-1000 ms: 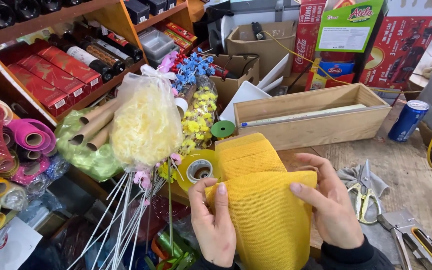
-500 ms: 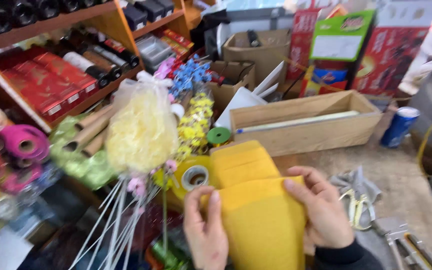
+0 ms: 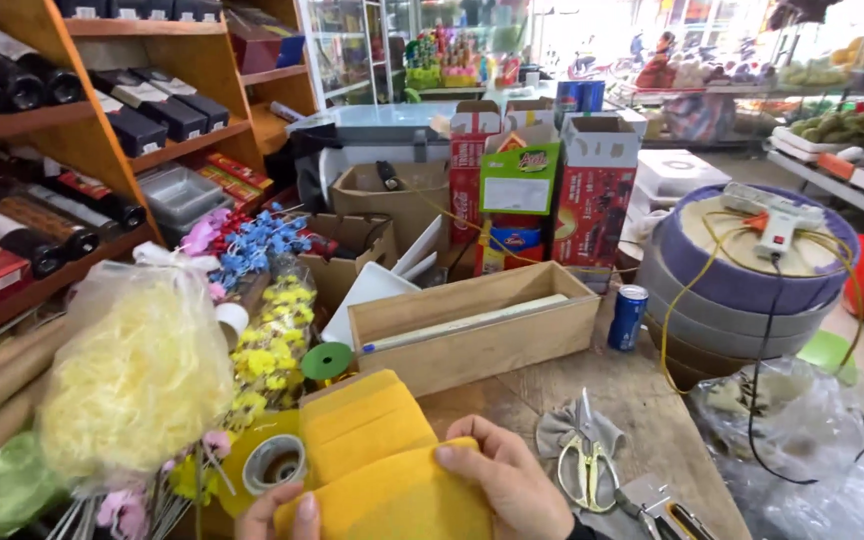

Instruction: Wrapping and stapling yellow fabric around a circular wooden base to decorate it.

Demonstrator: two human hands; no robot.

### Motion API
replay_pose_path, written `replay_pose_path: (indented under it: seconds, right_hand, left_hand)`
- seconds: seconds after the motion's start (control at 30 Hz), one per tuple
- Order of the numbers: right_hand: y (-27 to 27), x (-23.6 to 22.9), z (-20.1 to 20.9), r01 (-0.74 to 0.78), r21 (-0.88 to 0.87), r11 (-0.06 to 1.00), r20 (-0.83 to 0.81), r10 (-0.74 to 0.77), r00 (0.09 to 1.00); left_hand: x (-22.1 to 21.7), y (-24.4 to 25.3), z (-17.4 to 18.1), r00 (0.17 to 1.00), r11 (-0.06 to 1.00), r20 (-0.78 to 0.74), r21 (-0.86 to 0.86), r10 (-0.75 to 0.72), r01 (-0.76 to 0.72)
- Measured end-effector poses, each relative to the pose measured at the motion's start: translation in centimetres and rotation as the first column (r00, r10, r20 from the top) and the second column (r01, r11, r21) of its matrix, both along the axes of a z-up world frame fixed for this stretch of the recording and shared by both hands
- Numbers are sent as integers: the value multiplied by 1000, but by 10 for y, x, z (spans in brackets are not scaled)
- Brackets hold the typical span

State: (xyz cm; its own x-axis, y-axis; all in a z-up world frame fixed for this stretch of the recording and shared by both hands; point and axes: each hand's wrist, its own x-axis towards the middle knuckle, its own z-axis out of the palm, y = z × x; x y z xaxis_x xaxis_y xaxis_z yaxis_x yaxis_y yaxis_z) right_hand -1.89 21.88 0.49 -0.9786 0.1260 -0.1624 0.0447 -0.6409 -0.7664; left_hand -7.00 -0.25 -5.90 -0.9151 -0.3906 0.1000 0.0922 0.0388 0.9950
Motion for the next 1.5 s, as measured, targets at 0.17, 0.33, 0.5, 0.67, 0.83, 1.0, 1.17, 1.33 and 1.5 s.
replay_pose_path:
  seconds: [0.17, 0.33, 0.5, 0.67, 0.83, 1.0, 1.17, 1.33, 1.5]
  right_hand:
    - [-3, -1, -11, 161, 214, 963, -73, -149, 986]
    - [0, 3, -10, 130, 306, 943, -120, -97, 988]
    - [-3, 5, -6, 114, 272, 955, -90, -93, 992]
    - [-5, 10, 6, 167, 322, 932, -1, -176, 984]
    - [10, 6, -16, 14, 249, 968, -26, -7, 1000]
    - [5, 5, -12, 136, 176, 975, -238, -91, 967]
    - [-2, -1, -16, 198, 169, 965, -294, -142, 945]
    - [-13, -5, -24, 266, 107, 958, -175, -245, 953]
    - [-15, -2, -32, 260, 68, 963, -114, -252, 961]
  left_hand:
    - [35, 9, 41, 953, 995, -287, -14, 95, -104]
    - [44, 0, 54, 959, 993, -281, -115, -35, 3]
    - [59, 0, 75, 997, 997, -10, 37, -72, 72]
    - [59, 3, 69, 994, 949, 4, 299, -106, 100]
    - [54, 1, 56, 993, 937, 9, 332, -116, 107]
    - [54, -1, 51, 991, 952, 10, 278, -136, 128]
    - [55, -1, 53, 994, 977, 40, 195, -102, 92]
    - [54, 0, 58, 985, 989, 148, 132, -86, 66]
    - [45, -4, 39, 981, 920, 130, 383, -145, 85]
